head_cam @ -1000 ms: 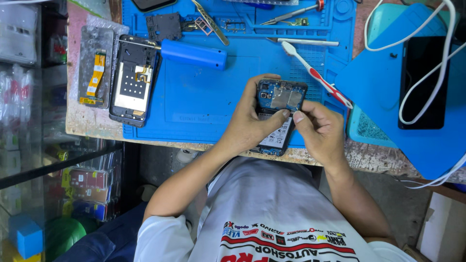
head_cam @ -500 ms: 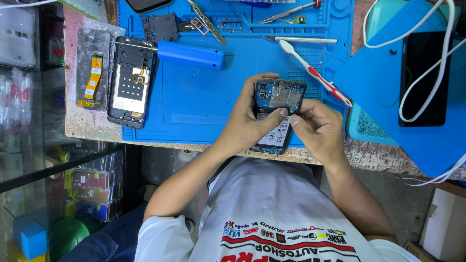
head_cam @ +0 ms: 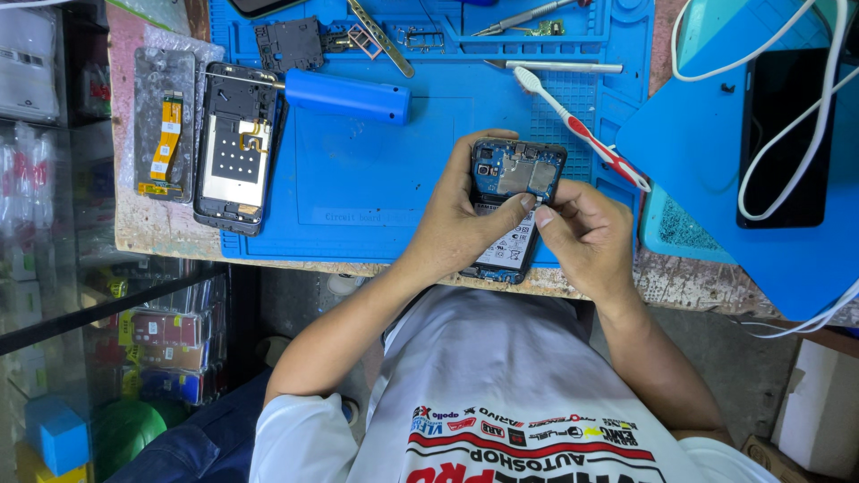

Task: The person cleans the internal components of a disassembled mobile phone chassis with a toothbrush. They then handle a different mobile phone to look at a messaging app before returning to the chassis and peeling back a yellow ribbon cable.

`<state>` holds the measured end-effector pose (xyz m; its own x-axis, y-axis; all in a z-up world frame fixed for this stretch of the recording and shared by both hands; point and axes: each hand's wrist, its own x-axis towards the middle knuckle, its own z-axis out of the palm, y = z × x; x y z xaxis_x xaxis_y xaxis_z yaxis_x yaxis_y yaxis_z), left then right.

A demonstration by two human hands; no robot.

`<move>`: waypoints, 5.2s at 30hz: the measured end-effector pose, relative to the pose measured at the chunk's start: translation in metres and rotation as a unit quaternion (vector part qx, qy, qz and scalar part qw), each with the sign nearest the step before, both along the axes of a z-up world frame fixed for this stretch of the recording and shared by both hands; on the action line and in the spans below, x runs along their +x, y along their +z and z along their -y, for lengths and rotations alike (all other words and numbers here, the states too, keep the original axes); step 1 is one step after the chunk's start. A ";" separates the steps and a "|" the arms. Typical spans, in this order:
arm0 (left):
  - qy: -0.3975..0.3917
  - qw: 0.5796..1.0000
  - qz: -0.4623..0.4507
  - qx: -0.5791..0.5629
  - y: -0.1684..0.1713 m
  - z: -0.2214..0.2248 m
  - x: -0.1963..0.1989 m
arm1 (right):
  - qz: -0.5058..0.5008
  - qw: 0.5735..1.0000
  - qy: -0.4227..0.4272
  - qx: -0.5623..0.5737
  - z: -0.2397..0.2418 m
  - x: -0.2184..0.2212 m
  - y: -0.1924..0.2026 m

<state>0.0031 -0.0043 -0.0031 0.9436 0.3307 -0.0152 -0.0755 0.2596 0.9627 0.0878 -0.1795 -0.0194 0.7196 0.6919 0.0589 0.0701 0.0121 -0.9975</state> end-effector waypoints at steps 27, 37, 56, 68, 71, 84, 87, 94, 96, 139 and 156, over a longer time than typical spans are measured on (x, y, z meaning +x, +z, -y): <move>0.098 0.980 -0.077 0.152 0.006 0.016 0.011 | 0.000 0.990 -0.123 0.063 0.006 0.006 -0.037; 0.120 0.888 -0.046 0.442 0.021 0.020 -0.036 | -0.125 0.972 -0.083 0.182 -0.004 0.012 -0.014; -0.112 0.762 0.164 -0.617 -0.058 -0.032 -0.065 | -0.008 0.997 0.058 0.054 -0.029 -0.029 -0.025; -0.088 0.780 0.200 -0.586 -0.043 -0.062 -0.068 | 0.206 0.977 0.054 -0.028 -0.045 -0.048 0.003; -0.080 0.780 0.190 -0.591 -0.043 -0.061 -0.068 | 0.271 0.957 0.056 -0.081 -0.045 -0.049 0.010; -0.095 0.783 0.169 -0.591 -0.040 -0.061 -0.071 | 0.291 0.950 0.044 -0.103 -0.048 -0.050 0.016; -0.087 0.794 0.159 -0.580 -0.040 -0.061 -0.072 | 0.286 0.952 0.042 -0.103 -0.049 -0.050 0.017; -0.074 0.799 0.144 -0.579 -0.041 -0.061 -0.071 | 0.281 0.952 0.045 -0.109 -0.050 -0.049 0.020; -0.072 0.800 0.139 -0.579 -0.041 -0.061 -0.071 | 0.280 0.953 0.045 -0.110 -0.049 -0.048 0.020; -0.253 0.743 0.050 -0.618 -0.043 -0.003 -0.061 | -0.070 0.997 -0.012 0.018 -0.028 -0.014 0.015; -0.028 0.885 0.118 -0.449 0.008 -0.078 -0.130 | 0.384 0.898 -0.044 -0.209 -0.011 0.016 0.060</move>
